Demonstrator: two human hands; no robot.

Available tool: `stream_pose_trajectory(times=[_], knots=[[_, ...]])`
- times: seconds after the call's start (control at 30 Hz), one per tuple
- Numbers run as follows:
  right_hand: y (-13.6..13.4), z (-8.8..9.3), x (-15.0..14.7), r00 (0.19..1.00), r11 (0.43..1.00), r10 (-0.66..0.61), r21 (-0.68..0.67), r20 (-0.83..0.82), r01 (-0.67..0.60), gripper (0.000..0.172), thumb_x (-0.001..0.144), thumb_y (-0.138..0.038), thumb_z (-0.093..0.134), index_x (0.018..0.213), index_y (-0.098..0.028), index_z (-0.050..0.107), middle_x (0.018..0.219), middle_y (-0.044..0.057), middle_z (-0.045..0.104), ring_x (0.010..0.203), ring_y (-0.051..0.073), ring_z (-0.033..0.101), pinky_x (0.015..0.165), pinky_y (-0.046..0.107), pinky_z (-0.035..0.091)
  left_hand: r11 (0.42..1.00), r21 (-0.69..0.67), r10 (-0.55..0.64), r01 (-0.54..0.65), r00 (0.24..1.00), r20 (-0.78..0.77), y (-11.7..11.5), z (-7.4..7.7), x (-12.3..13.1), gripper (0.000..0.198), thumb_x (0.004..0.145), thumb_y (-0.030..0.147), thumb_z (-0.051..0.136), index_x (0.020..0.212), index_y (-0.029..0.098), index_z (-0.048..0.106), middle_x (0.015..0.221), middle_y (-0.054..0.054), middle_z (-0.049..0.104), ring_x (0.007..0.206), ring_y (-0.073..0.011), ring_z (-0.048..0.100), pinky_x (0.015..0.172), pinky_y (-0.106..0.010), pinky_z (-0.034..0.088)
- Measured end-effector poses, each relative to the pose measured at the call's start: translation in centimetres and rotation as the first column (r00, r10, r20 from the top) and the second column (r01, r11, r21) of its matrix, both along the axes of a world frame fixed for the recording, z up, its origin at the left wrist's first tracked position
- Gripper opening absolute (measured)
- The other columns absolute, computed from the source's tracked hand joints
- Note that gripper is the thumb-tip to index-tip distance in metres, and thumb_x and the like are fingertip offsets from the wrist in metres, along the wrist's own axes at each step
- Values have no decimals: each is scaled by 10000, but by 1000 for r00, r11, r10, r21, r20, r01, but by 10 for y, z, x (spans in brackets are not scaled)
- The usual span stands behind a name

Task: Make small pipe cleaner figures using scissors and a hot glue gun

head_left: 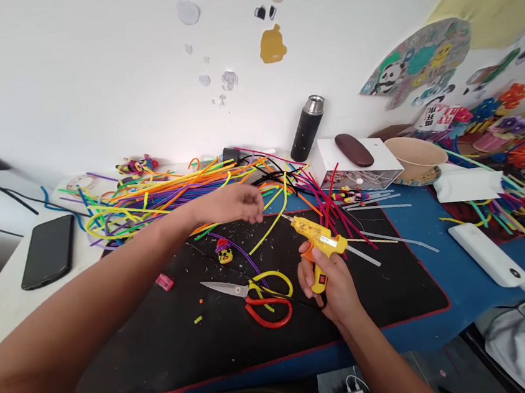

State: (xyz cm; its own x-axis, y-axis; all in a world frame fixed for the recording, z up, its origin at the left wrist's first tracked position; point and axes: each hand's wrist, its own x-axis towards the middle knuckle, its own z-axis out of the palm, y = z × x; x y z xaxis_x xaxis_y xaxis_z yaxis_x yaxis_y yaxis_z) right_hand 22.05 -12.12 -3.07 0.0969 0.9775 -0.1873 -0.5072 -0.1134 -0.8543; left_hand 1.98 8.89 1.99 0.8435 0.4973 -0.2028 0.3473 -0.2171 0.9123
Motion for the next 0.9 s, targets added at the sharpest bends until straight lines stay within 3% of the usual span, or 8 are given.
stream_pose_trajectory(times=[0.1, 0.2, 0.33, 0.43, 0.5, 0.73, 0.8, 0.9], knots=[[0, -4, 0, 1000, 1000, 7, -18, -14, -7, 356, 942, -510, 762, 996, -167, 685, 520, -61, 542, 388, 95, 501, 337, 163, 268, 969, 17, -238, 248, 945, -225, -29, -11, -19, 124, 870, 197, 617, 935, 194, 723, 875, -6, 772, 777, -161, 701, 677, -240, 498], [0, -7, -3, 1000, 1000, 7, -28, -14, -7, 368, 936, -521, 763, 992, -167, 681, 513, -64, 536, 382, 95, 494, 338, 166, 268, 912, 242, -230, 332, 901, -369, -49, -22, -22, 128, 869, 123, 615, 875, 203, 715, 841, 6, 737, 736, -152, 661, 663, -246, 466], [-2, -10, -3, 1000, 999, 3, -43, -16, -3, 377, 930, -528, 766, 991, -166, 679, 508, -69, 534, 374, 91, 490, 369, 179, 319, 627, 644, -264, 438, 897, -353, -61, -33, -21, 116, 887, 113, 669, 825, 205, 704, 888, -49, 706, 855, -209, 646, 759, -299, 473], [-4, -11, -3, 1000, 998, 4, -58, -21, -5, 371, 921, -513, 782, 982, -160, 686, 507, -67, 542, 379, 87, 498, 390, 180, 337, 435, 760, -252, 484, 875, -413, -65, -40, -21, 105, 921, 150, 682, 829, 194, 707, 916, -82, 685, 867, -241, 627, 763, -348, 471], [-4, -13, -4, 1000, 997, 2, -71, -26, -4, 371, 915, -511, 789, 974, -158, 689, 505, -67, 540, 377, 87, 496, 382, 177, 321, 362, 788, -243, 498, 866, -436, -66, -45, -21, 101, 946, 152, 670, 861, 183, 716, 931, -88, 681, 865, -247, 618, 758, -366, 465], [-5, -16, -6, 999, 997, 0, -77, -38, -3, 378, 916, -518, 784, 983, -158, 688, 511, -67, 539, 371, 94, 489, 358, 178, 298, 245, 850, -285, 467, 872, -397, -55, -61, -9, 72, 990, 186, 662, 955, 184, 725, 944, -85, 690, 872, -252, 606, 741, -370, 450], [-6, -16, -5, 999, 997, -3, -78, -35, 0, 385, 913, -522, 786, 985, -157, 687, 511, -67, 538, 372, 93, 488, 357, 177, 295, 266, 859, -287, 439, 886, -364, -49, -63, -3, 83, 997, 188, 647, 956, 186, 719, 939, -87, 687, 862, -248, 605, 744, -363, 452], [-8, -17, -4, 1000, 996, -8, -89, -30, 5, 389, 908, -526, 790, 977, -158, 684, 514, -68, 536, 376, 91, 490, 360, 173, 293, 381, 840, -279, 386, 914, -293, -37, -66, 14, 148, 1010, 177, 597, 906, 196, 701, 914, -93, 683, 851, -243, 606, 753, -349, 457]])
